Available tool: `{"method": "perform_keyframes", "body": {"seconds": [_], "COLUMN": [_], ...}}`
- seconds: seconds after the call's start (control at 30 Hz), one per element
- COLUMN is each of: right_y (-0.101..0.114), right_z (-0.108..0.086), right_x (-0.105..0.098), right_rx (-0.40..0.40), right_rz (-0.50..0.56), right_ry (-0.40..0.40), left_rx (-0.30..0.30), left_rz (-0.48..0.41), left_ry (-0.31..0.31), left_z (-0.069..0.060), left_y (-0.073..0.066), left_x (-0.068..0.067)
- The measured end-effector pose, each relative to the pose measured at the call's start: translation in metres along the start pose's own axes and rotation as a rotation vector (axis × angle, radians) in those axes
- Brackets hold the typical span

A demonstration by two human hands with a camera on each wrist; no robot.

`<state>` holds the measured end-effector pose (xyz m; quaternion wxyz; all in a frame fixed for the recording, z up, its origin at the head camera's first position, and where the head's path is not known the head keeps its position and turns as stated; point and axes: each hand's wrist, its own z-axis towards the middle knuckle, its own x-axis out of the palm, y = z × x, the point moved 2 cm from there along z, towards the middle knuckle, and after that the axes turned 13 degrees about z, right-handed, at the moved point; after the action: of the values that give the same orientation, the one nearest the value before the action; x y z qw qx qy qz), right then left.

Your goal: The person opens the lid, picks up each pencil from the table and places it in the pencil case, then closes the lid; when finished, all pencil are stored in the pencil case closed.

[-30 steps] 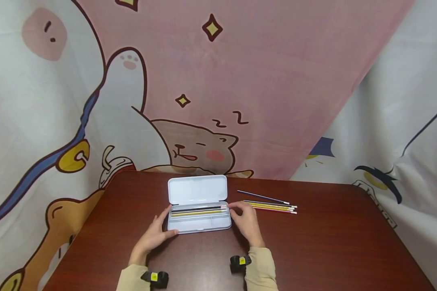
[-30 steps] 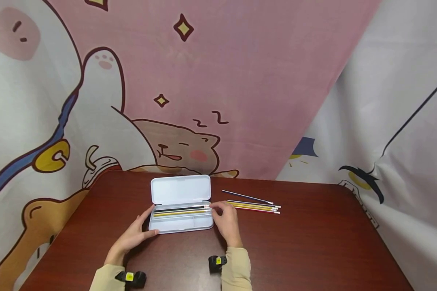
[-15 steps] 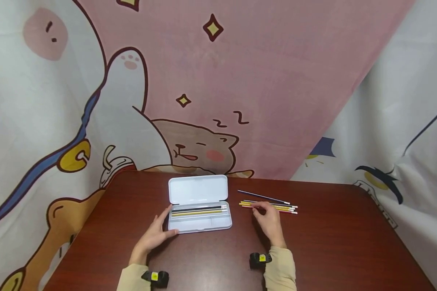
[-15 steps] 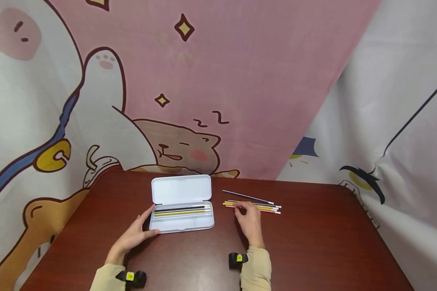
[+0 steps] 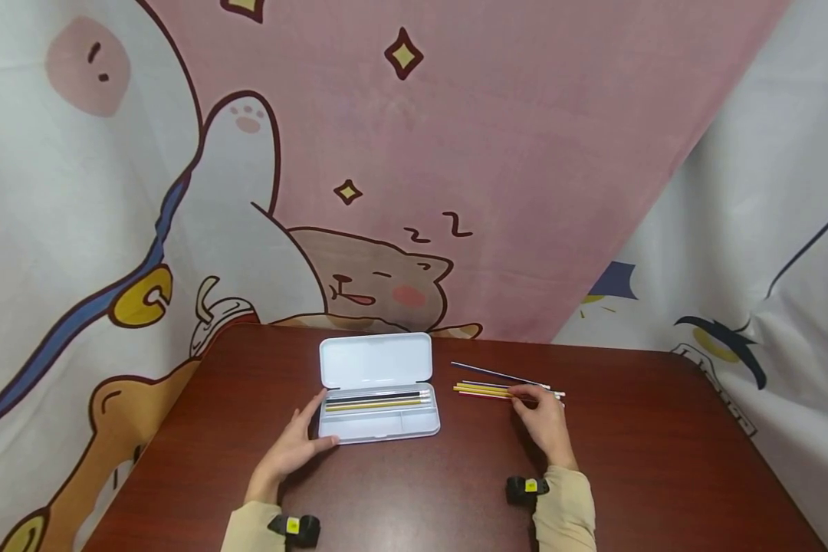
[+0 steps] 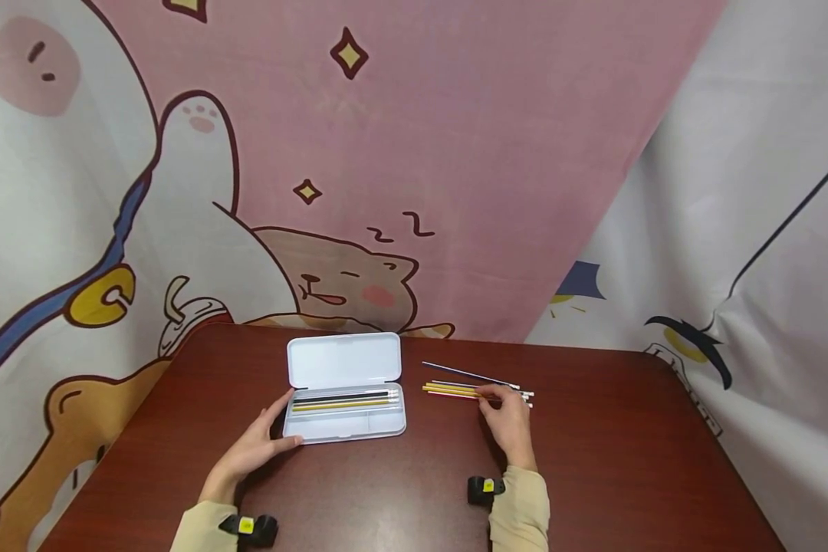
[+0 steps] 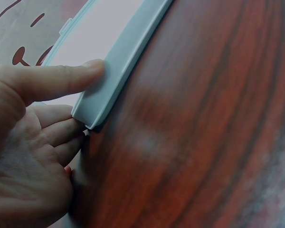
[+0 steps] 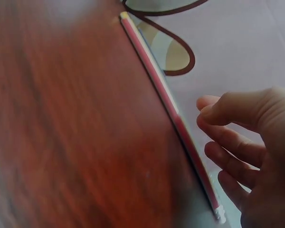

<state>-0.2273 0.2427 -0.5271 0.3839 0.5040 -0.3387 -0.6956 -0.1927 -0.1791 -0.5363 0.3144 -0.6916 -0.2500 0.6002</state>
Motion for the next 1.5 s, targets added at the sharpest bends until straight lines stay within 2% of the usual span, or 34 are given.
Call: {"method": "perform_keyframes", "body": {"seconds": [0.47,0.87,1.03,1.3,1.5], "right_y": [-0.009,-0.012,-0.012,-0.013,-0.011], "right_z": [0.002,0.003,0.000,-0.007,-0.010], "right_x": [-0.005,-0.001,0.002,0.002,0.002], "right_rx": [-0.050,-0.073,-0.039,0.038,0.021], "right_rz": [-0.006,-0.023,-0.013,-0.012,-0.033], "right_ry": [0.067,0.082,0.102,0.117,0.114], "left_rx": [0.011,0.014,0.028,-0.011,-0.011], "left_rz": [-0.003,0.016,0.015,0.014,0.005], "left_ry": [0.003,-0.002,-0.005,0.004,0.003], "left_z": [0.000,0.002,0.002,0.000,-0.001], "left_y": [-0.001,0.001,0.001,0.001,0.001], "left_x": [-0.001,-0.003,-0.003,-0.001,0.000]}}
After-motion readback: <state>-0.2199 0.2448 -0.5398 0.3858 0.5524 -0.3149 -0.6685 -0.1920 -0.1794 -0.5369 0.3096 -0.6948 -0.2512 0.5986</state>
